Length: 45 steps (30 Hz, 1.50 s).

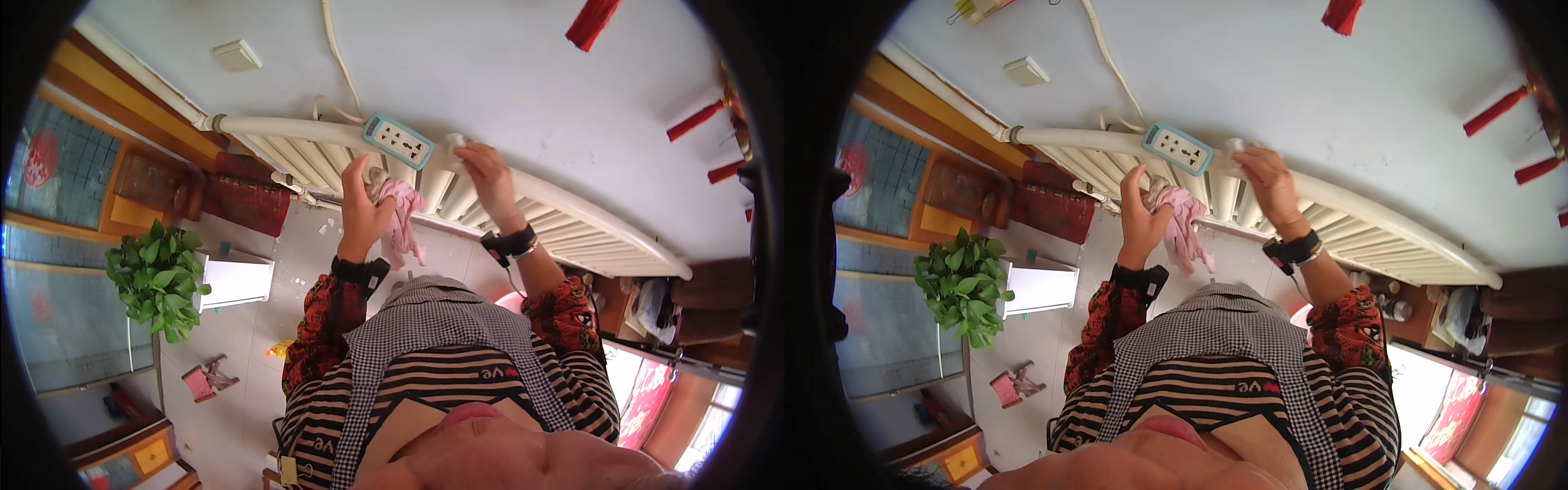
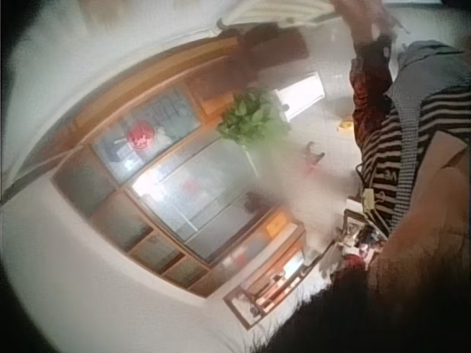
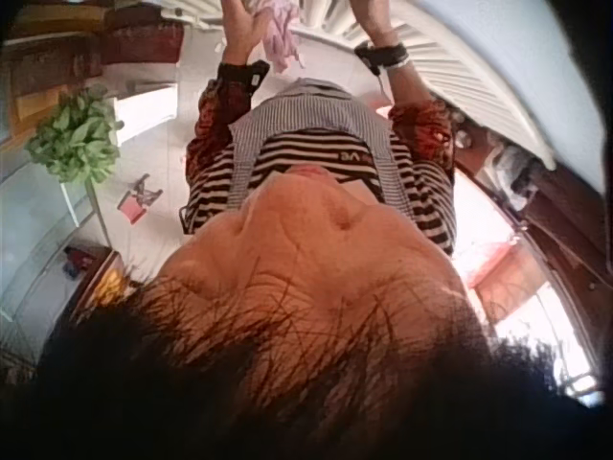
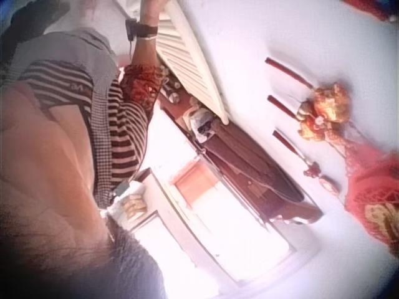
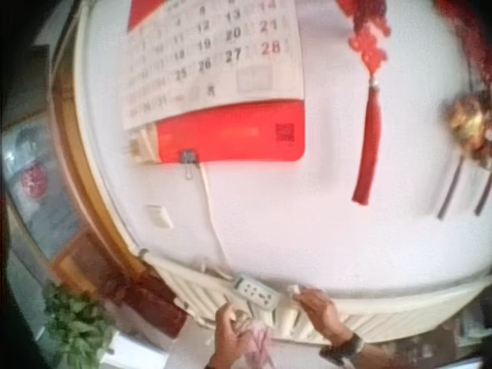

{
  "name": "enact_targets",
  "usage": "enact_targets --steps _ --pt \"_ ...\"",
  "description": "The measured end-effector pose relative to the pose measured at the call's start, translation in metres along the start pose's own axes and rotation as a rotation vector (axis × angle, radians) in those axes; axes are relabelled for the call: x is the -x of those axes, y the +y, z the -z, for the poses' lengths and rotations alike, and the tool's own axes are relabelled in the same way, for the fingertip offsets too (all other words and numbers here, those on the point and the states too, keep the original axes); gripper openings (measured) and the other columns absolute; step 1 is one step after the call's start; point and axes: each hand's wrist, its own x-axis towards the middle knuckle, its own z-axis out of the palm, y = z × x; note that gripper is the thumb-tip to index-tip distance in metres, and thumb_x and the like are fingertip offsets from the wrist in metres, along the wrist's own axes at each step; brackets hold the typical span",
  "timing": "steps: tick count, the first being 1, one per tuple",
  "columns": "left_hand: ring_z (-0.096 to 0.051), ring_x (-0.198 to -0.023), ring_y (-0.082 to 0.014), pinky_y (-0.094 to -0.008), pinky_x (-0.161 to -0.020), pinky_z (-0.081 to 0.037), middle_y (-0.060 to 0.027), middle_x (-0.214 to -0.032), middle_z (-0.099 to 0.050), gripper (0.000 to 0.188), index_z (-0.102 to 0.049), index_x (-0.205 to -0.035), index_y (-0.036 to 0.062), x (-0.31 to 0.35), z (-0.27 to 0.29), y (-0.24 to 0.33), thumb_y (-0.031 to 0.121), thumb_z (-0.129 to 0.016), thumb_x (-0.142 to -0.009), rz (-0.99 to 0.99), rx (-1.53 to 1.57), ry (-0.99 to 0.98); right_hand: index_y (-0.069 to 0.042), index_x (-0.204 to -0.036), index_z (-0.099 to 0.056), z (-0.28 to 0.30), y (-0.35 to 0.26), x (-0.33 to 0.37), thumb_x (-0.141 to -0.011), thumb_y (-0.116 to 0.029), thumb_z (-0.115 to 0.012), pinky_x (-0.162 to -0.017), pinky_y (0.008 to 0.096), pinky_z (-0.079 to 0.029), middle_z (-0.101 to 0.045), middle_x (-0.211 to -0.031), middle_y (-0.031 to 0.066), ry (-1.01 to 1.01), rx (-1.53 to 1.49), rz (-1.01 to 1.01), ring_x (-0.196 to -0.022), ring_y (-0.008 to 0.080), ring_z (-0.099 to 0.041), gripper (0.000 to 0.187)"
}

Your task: The person wipes a window frame and glass with a cloth, then moves to wipe a wall-mounted radiator and an electrical outlet strip. The person uses two cloths to clean the surfaces in a home setting.

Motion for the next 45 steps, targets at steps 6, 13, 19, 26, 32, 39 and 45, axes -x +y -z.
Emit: enact_targets --steps 6,13,19,26,32,39,45 --pt "-0.063 -0.105 -0.0368 -0.0429 -0.081 -0.054 -0.0143 -0.144 -0.045 0.059 -0.056 -0.132 0.0085 -0.036 -0.006 -0.002 0.007 -0.064 -0.074 0.031 -0.098 -0.06 -0.007 -0.107 -0.072 -0.05 -0.017 -0.045 -0.077 0.004 -0.069 -0.095 0.0392 -0.052 -0.068 -0.115 0.0106 -0.027 -0.104 0.295 -0.111 0.0316 -0.062 0.032" --pt "-0.062 -0.112 -0.0336 -0.0393 -0.081 -0.055 -0.0138 -0.144 -0.049 0.055 -0.06 -0.128 0.0054 -0.037 -0.008 -0.003 0.006 -0.063 -0.073 0.077 -0.099 -0.062 -0.005 -0.103 -0.073 -0.025 -0.017 -0.038 -0.076 0.001 -0.07 -0.094 0.0393 -0.052 -0.068 -0.114 0.0077 -0.143 0.01 0.377 -0.111 0.0297 -0.061 0.028" --pt "-0.063 -0.113 -0.0329 -0.0378 -0.081 -0.055 -0.014 -0.143 -0.051 0.053 -0.062 -0.126 0.0048 -0.041 -0.006 -0.007 0.005 -0.062 -0.073 0.038 -0.078 -0.061 -0.007 -0.1 -0.074 -0.084 -0.036 -0.083 -0.072 -0.006 -0.066 -0.095 0.0364 -0.05 -0.069 -0.114 0.006 -0.121 0.141 0.421 -0.11 0.0271 -0.06 0.029" --pt "-0.064 -0.111 -0.0317 -0.0361 -0.082 -0.055 -0.0128 -0.14 -0.053 0.05 -0.064 -0.122 0.0045 -0.049 0.005 -0.015 0.003 -0.062 -0.072 0.02 0.025 -0.128 -0.005 -0.102 -0.073 -0.058 -0.031 -0.069 -0.078 0.001 -0.069 -0.089 0.0346 -0.053 -0.069 -0.113 0.0083 -0.131 -0.077 0.12 -0.104 0.0261 -0.063 0.025" --pt "-0.065 -0.105 -0.03 -0.0374 -0.083 -0.055 -0.0098 -0.139 -0.054 0.05 -0.064 -0.121 0.0044 -0.052 0.013 -0.029 0.002 -0.062 -0.072 -0.028 0.153 -0.167 -0.003 -0.119 -0.066 -0.041 -0.048 -0.044 -0.097 0.0 -0.056 -0.089 0.0279 -0.05 -0.066 -0.114 0.0041 0.116 -0.787 -0.572 -0.102 0.0126 -0.062 0.024" --pt "-0.054 -0.121 -0.025 -0.0359 -0.101 -0.046 -0.0151 -0.135 -0.051 0.061 -0.053 -0.132 -0.001 -0.042 0.028 -0.037 -0.007 -0.059 -0.071 0.152 0.464 -0.152 0.0 -0.108 -0.069 -0.023 -0.083 -0.019 -0.094 -0.007 -0.061 -0.076 0.028 -0.049 -0.061 -0.095 0.0072 0.02 -0.436 -0.577 -0.084 0.0153 -0.059 0.018" --pt "-0.058 -0.112 -0.0186 -0.0324 -0.097 -0.048 -0.0104 -0.125 -0.058 0.058 -0.051 -0.134 -0.0005 -0.028 0.043 -0.017 -0.007 -0.063 -0.077 0.494 0.888 -0.239 -0.005 -0.129 -0.06 -0.05 -0.124 -0.004 -0.077 -0.013 -0.083 -0.091 0.0337 -0.05 -0.064 -0.111 0.0111 -0.197 -0.217 -0.309 -0.105 0.0254 -0.063 0.057"
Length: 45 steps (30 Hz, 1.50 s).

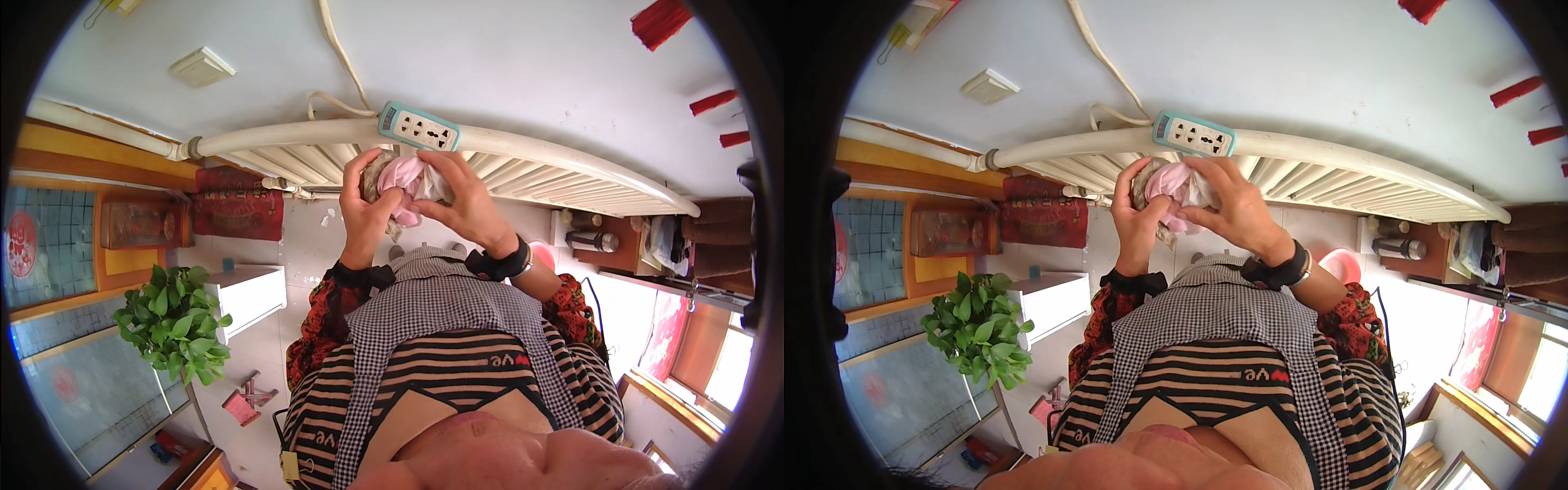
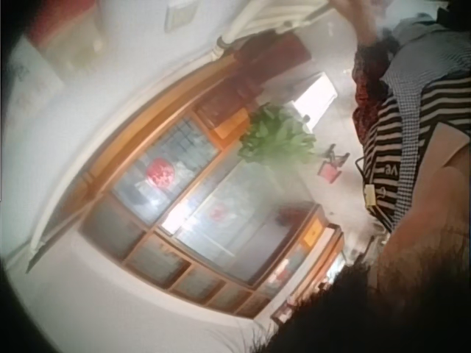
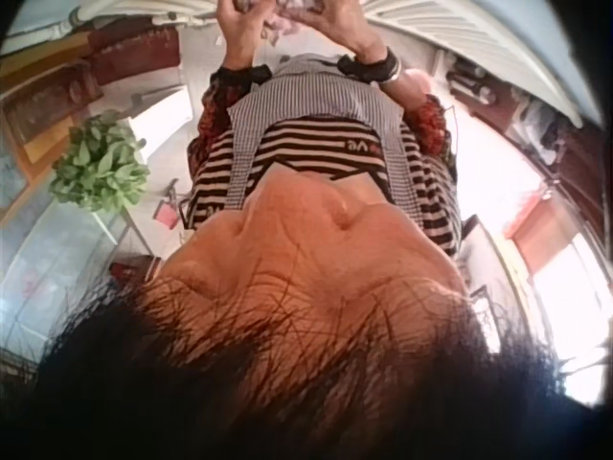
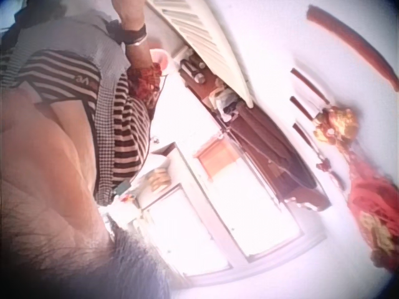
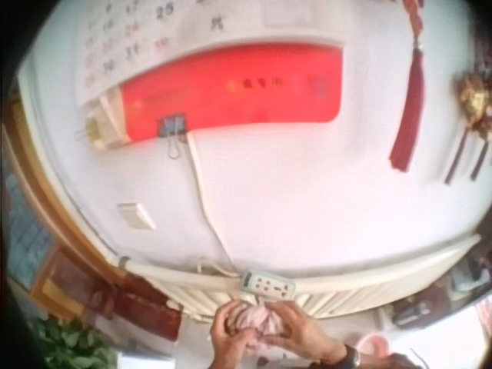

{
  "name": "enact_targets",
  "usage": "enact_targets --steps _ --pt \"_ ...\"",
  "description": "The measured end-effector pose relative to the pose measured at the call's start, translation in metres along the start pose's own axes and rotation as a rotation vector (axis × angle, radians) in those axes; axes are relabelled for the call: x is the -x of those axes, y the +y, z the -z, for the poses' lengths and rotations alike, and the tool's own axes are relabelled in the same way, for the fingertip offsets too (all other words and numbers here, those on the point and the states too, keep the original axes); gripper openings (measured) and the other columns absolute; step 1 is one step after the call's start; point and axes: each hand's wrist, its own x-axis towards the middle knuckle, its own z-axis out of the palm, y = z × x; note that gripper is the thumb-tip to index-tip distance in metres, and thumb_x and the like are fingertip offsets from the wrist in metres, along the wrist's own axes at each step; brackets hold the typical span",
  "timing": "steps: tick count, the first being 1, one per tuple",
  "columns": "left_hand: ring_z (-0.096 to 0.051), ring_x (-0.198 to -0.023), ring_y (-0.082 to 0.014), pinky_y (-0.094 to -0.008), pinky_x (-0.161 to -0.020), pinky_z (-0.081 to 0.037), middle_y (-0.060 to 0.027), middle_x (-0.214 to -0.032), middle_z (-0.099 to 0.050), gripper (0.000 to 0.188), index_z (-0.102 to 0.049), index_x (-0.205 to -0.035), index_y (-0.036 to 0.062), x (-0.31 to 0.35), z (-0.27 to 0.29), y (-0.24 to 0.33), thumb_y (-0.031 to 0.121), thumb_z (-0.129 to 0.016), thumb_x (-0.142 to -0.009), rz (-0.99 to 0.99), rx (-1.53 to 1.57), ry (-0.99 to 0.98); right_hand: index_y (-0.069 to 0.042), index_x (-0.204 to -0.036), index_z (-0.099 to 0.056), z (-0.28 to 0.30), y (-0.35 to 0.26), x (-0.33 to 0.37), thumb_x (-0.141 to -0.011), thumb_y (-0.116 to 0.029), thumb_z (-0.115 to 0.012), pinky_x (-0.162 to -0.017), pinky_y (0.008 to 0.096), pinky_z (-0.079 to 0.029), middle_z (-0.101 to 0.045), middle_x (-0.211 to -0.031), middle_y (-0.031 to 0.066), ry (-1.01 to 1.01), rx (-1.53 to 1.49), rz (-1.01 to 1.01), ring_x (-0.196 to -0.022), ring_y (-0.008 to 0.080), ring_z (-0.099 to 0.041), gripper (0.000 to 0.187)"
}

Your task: The person wipes a window frame and glass with a cloth, then moves to wipe a wall-mounted radiator and an electrical outlet strip. The person uses two cloths to clean the surfaces in a home setting.

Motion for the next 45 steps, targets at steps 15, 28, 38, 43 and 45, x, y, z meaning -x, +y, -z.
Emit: enact_targets --steps 15,28,38,43,45 --pt "-0.056 -0.124 -0.0312 -0.0404 -0.104 -0.047 -0.0144 -0.136 -0.057 0.032 -0.058 -0.122 -0.0006 -0.05 -0.008 -0.019 -0.005 -0.061 -0.09 -0.606 -0.704 0.032 -0.011 -0.123 -0.065 0.046 0.051 -0.011 -0.069 -0.013 -0.076 -0.066 0.0402 -0.054 -0.061 -0.092 0.0098 0.111 0.327 0.077 -0.075 0.0324 -0.064 0.055" --pt "-0.057 -0.124 -0.0349 -0.0456 -0.106 -0.046 -0.0129 -0.134 -0.06 0.03 -0.064 -0.117 -0.0014 -0.054 -0.03 -0.026 -0.002 -0.058 -0.087 -0.842 -1.13 -0.216 -0.013 -0.123 -0.067 0.043 0.067 -0.017 -0.068 -0.018 -0.077 -0.058 0.0375 -0.053 -0.06 -0.088 0.0067 0.125 0.363 0.142 -0.069 0.0276 -0.063 0.057" --pt "-0.055 -0.126 -0.0341 -0.0455 -0.11 -0.043 -0.014 -0.139 -0.057 0.038 -0.063 -0.124 -0.0003 -0.053 -0.038 -0.019 -0.004 -0.058 -0.086 -0.911 -1.121 -0.252 -0.015 -0.127 -0.065 0.04 0.072 -0.015 -0.068 -0.018 -0.076 -0.058 0.0372 -0.053 -0.06 -0.09 0.0059 0.142 0.344 0.152 -0.07 0.027 -0.063 0.061" --pt "-0.057 -0.123 -0.035 -0.0462 -0.105 -0.046 -0.0158 -0.134 -0.059 0.035 -0.064 -0.118 -0.0009 -0.061 -0.029 -0.016 -0.005 -0.058 -0.084 -0.837 -1.197 -0.004 -0.015 -0.128 -0.064 0.039 0.072 -0.015 -0.068 -0.019 -0.076 -0.059 0.0377 -0.054 -0.06 -0.09 0.0062 0.1 0.372 0.136 -0.07 0.0272 -0.064 0.061" --pt "-0.056 -0.123 -0.0353 -0.0468 -0.106 -0.045 -0.0155 -0.133 -0.059 0.034 -0.064 -0.117 -0.0014 -0.061 -0.03 -0.013 -0.007 -0.059 -0.083 -0.787 -1.202 0.074 -0.015 -0.128 -0.064 0.039 0.072 -0.015 -0.068 -0.019 -0.076 -0.06 0.038 -0.054 -0.06 -0.09 0.0064 0.098 0.377 0.115 -0.07 0.0275 -0.064 0.061"
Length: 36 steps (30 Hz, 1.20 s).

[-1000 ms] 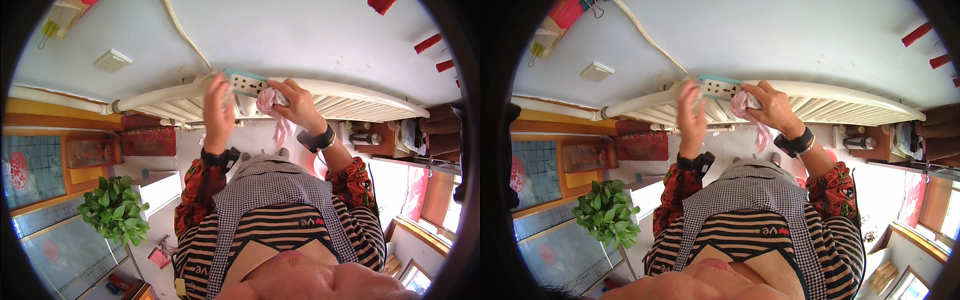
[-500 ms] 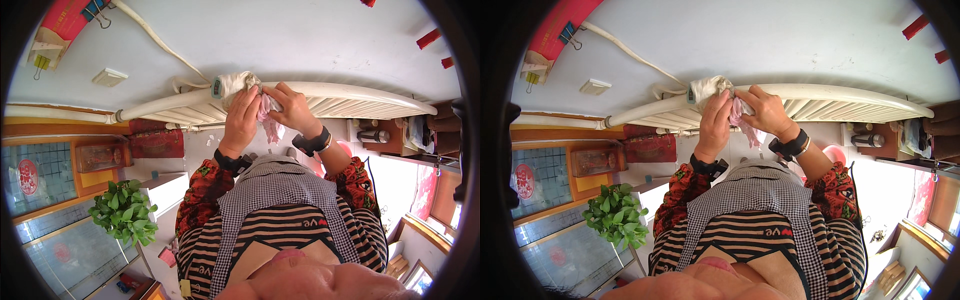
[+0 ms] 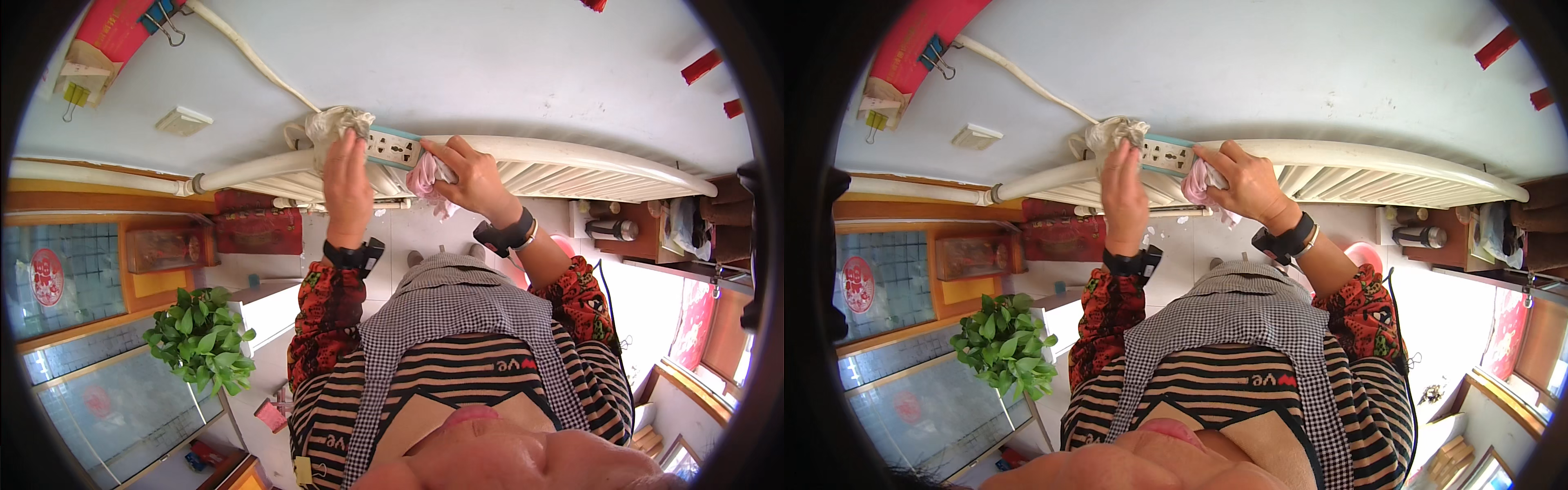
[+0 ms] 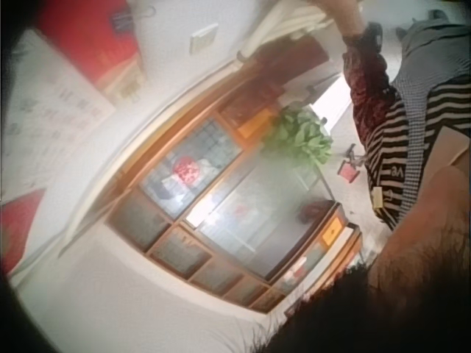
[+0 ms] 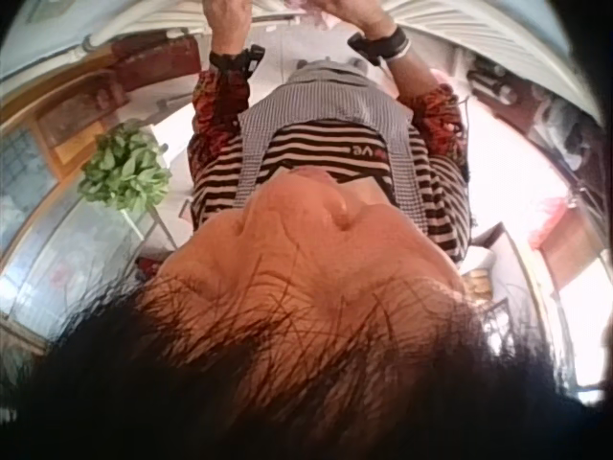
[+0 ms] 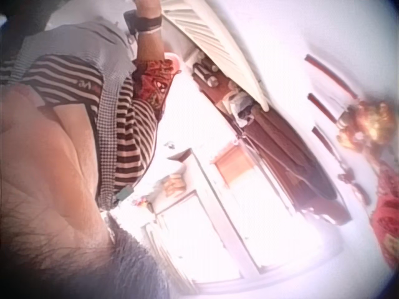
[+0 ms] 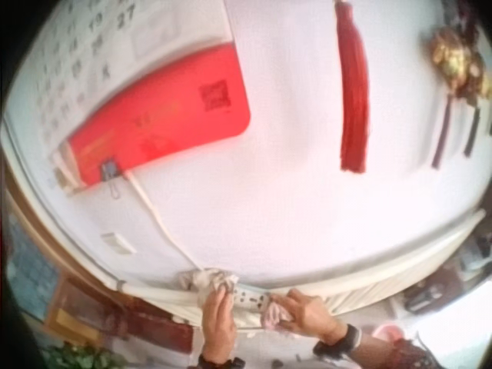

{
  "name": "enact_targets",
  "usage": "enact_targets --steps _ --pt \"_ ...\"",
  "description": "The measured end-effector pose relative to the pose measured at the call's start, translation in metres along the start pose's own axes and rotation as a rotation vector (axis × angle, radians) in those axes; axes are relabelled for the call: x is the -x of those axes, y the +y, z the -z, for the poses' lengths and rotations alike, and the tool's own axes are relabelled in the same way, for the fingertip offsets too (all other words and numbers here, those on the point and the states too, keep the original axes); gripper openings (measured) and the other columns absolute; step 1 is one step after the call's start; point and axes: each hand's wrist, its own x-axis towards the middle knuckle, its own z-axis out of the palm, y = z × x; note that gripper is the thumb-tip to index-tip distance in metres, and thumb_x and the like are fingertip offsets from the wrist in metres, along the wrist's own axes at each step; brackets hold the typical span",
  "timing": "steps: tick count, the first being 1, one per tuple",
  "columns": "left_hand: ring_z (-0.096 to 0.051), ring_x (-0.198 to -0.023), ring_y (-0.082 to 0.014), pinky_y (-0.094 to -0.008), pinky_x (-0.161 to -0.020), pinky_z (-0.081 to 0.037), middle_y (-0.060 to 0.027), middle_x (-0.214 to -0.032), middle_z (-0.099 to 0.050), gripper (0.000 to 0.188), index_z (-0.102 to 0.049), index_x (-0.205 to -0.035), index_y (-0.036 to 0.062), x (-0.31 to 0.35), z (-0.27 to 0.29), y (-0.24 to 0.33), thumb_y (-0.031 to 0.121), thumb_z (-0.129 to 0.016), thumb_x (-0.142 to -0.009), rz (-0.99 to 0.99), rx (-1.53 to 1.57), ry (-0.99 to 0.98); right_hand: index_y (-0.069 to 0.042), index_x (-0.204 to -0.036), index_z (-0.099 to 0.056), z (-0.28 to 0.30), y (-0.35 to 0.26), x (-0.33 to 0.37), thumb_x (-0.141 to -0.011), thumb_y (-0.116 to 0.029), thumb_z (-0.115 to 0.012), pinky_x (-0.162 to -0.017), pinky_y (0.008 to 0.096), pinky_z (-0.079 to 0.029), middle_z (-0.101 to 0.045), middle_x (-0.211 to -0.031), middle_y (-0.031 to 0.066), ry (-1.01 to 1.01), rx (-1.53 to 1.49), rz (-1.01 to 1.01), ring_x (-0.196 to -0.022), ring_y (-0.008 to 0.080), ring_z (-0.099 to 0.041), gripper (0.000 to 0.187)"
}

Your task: The person wipes a window frame and glass with a cloth, then moves to wipe a wall-mounted radiator and an electrical outlet strip. The person uses two cloths to clean the surfaces in a home setting.

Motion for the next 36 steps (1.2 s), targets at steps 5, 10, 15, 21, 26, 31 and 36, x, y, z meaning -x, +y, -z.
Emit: enact_targets --steps 5,10,15,21,26,31,36 --pt "-0.056 -0.122 -0.0359 -0.0463 -0.106 -0.045 -0.0151 -0.131 -0.06 0.036 -0.063 -0.119 -0.0027 -0.001 0.001 0.015 -0.006 -0.059 -0.083 -0.239 0.124 -0.136 -0.016 -0.129 -0.064 -0.001 -0.001 0.0 -0.069 -0.019 -0.075 -0.061 0.0382 -0.054 -0.059 -0.089 0.0064 0.031 -0.041 0.005 -0.07 0.0282 -0.063 0.062" --pt "-0.055 -0.125 -0.0361 -0.0465 -0.108 -0.044 -0.0155 -0.134 -0.059 0.045 -0.059 -0.128 -0.0026 0.003 0.005 0.004 -0.009 -0.055 -0.083 -0.07 0.012 0.023 -0.017 -0.129 -0.065 -0.002 0.0 0.0 -0.069 -0.019 -0.075 -0.061 0.0385 -0.054 -0.059 -0.089 0.0064 0.017 -0.022 -0.016 -0.07 0.0285 -0.063 0.061" --pt "-0.055 -0.127 -0.0344 -0.0447 -0.109 -0.043 -0.0163 -0.135 -0.058 0.044 -0.06 -0.128 -0.0031 0.025 -0.006 0.009 -0.01 -0.053 -0.085 -0.115 0.127 -0.136 -0.017 -0.128 -0.065 -0.004 0.0 0.002 -0.068 -0.019 -0.076 -0.06 0.0386 -0.054 -0.059 -0.089 0.0065 0.044 -0.022 -0.005 -0.069 0.0284 -0.063 0.061" --pt "-0.056 -0.124 -0.0322 -0.0443 -0.108 -0.044 -0.0135 -0.132 -0.06 0.039 -0.064 -0.122 -0.0039 0.024 -0.004 0.015 -0.009 -0.057 -0.083 -0.281 0.079 -0.107 -0.016 -0.132 -0.062 -0.003 -0.001 0.001 -0.069 -0.009 -0.072 -0.063 0.0391 -0.052 -0.057 -0.091 0.009 0.036 -0.072 -0.016 -0.068 0.0288 -0.06 0.065" --pt "-0.055 -0.124 -0.0345 -0.0452 -0.106 -0.045 -0.0156 -0.135 -0.058 0.04 -0.062 -0.124 -0.0023 0.014 0.0 0.01 -0.009 -0.056 -0.086 0.179 0.047 0.028 -0.015 -0.131 -0.064 -0.004 -0.002 0.001 -0.068 -0.009 -0.072 -0.062 0.0392 -0.051 -0.057 -0.09 0.0097 0.05 -0.091 -0.016 -0.067 0.0287 -0.059 0.063" --pt "-0.059 -0.121 -0.0336 -0.0431 -0.102 -0.049 -0.0155 -0.132 -0.06 0.033 -0.064 -0.118 -0.0044 0.023 -0.008 0.012 -0.007 -0.057 -0.086 -0.153 0.139 -0.102 -0.015 -0.13 -0.065 -0.004 -0.003 0.0 -0.068 -0.009 -0.073 -0.063 0.0387 -0.051 -0.057 -0.088 0.0103 0.071 -0.097 -0.029 -0.067 0.0288 -0.059 0.063" --pt "-0.065 -0.106 -0.0274 -0.0364 -0.09 -0.052 -0.0157 -0.115 -0.065 0.028 -0.065 -0.111 -0.0029 0.036 0.013 0.012 -0.007 -0.056 -0.085 0.271 0.522 0.125 -0.017 -0.128 -0.065 -0.001 -0.001 0.0 -0.07 -0.014 -0.073 -0.064 0.0394 -0.054 -0.06 -0.09 0.0089 0.014 -0.108 -0.078 -0.07 0.0301 -0.063 0.058"
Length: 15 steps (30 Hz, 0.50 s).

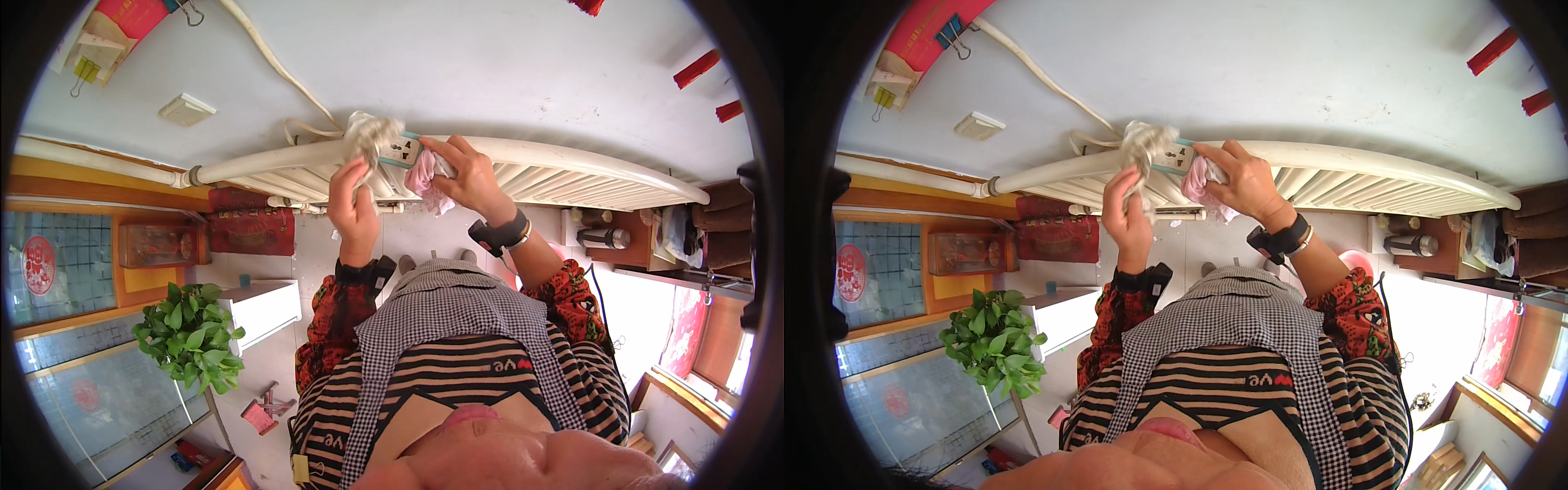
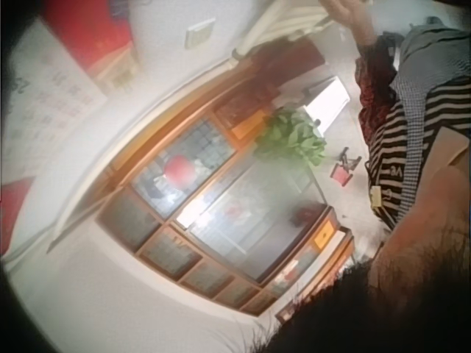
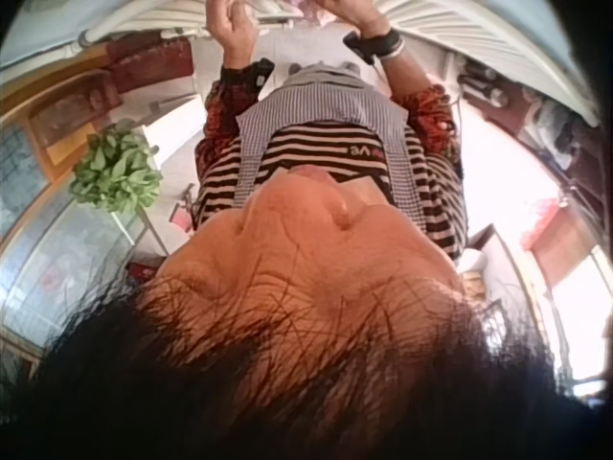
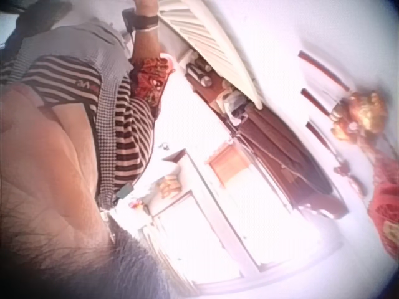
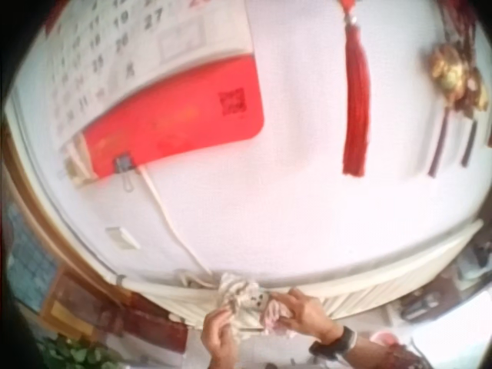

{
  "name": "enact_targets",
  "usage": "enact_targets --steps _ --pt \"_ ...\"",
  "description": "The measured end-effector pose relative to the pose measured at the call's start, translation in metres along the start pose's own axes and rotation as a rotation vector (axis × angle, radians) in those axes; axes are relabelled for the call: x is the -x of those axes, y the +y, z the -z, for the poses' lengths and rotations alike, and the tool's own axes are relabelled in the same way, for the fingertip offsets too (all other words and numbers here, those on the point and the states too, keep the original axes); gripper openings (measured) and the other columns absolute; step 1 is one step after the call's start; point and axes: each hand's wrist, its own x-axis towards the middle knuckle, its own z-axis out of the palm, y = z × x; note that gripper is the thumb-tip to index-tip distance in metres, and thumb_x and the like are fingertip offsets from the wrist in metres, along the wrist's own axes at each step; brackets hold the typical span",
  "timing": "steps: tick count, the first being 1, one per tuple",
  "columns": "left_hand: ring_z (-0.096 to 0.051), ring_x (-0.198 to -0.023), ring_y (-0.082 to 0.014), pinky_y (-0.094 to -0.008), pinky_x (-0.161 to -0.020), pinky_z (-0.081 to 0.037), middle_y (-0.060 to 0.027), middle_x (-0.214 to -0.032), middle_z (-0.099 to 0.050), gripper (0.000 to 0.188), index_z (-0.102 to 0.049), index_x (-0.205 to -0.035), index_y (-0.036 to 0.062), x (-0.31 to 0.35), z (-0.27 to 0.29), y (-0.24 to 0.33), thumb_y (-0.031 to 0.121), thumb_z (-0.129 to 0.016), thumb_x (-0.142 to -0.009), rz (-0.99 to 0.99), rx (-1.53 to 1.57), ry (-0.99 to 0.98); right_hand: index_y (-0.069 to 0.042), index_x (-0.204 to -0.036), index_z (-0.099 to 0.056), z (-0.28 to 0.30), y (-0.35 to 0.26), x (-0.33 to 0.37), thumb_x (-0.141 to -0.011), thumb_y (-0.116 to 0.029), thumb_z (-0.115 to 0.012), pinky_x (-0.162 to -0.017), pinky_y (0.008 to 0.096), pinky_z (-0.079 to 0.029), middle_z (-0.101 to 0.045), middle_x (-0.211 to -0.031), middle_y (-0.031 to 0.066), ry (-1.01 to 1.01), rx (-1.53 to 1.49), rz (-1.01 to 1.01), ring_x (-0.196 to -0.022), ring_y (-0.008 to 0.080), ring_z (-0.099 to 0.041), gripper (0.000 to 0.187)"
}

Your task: The person wipes a window frame and glass with a cloth, then moves to wipe a wall-mounted radiator and an electrical outlet strip. The person uses two cloths to clean the surfaces in a home setting.

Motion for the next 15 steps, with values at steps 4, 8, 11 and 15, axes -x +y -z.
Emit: enact_targets --steps 4,8,11,15 --pt "-0.066 -0.088 -0.0229 -0.0322 -0.077 -0.054 -0.0142 -0.1 -0.066 0.031 -0.065 -0.11 -0.0025 0.013 0.021 0.023 0.008 -0.073 -0.082 0.092 0.089 -0.118 -0.017 -0.128 -0.065 0.004 -0.001 -0.001 -0.071 -0.013 -0.072 -0.065 0.0401 -0.054 -0.06 -0.091 0.0101 0.0 -0.054 -0.014 -0.071 0.0312 -0.063 0.058" --pt "-0.068 -0.095 -0.0279 -0.0346 -0.08 -0.055 -0.0179 -0.107 -0.067 0.049 -0.061 -0.122 -0.0005 0.024 -0.019 0.034 0.013 -0.08 -0.078 0.11 -0.031 -0.194 -0.017 -0.13 -0.064 0.004 -0.003 -0.003 -0.071 -0.013 -0.072 -0.066 0.0402 -0.053 -0.059 -0.091 0.011 -0.026 -0.078 -0.059 -0.072 0.0316 -0.062 0.06" --pt "-0.069 -0.099 -0.0293 -0.0348 -0.082 -0.055 -0.0179 -0.111 -0.067 0.052 -0.06 -0.125 0.0011 0.022 -0.044 0.022 0.01 -0.079 -0.078 0.196 0.071 -0.184 -0.016 -0.131 -0.063 0.003 -0.005 -0.001 -0.071 -0.012 -0.072 -0.068 0.04 -0.052 -0.058 -0.091 0.0117 -0.014 -0.077 -0.075 -0.074 0.0316 -0.062 0.06" --pt "-0.069 -0.09 -0.029 -0.0347 -0.077 -0.055 -0.0133 -0.101 -0.069 0.04 -0.065 -0.117 0.0036 0.017 -0.043 0.006 0.003 -0.075 -0.078 0.171 0.128 -0.186 -0.011 -0.132 -0.062 0.006 -0.007 0.002 -0.072 -0.009 -0.072 -0.073 0.0372 -0.052 -0.057 -0.093 0.0115 -0.05 -0.114 -0.131 -0.079 0.029 -0.061 0.062"
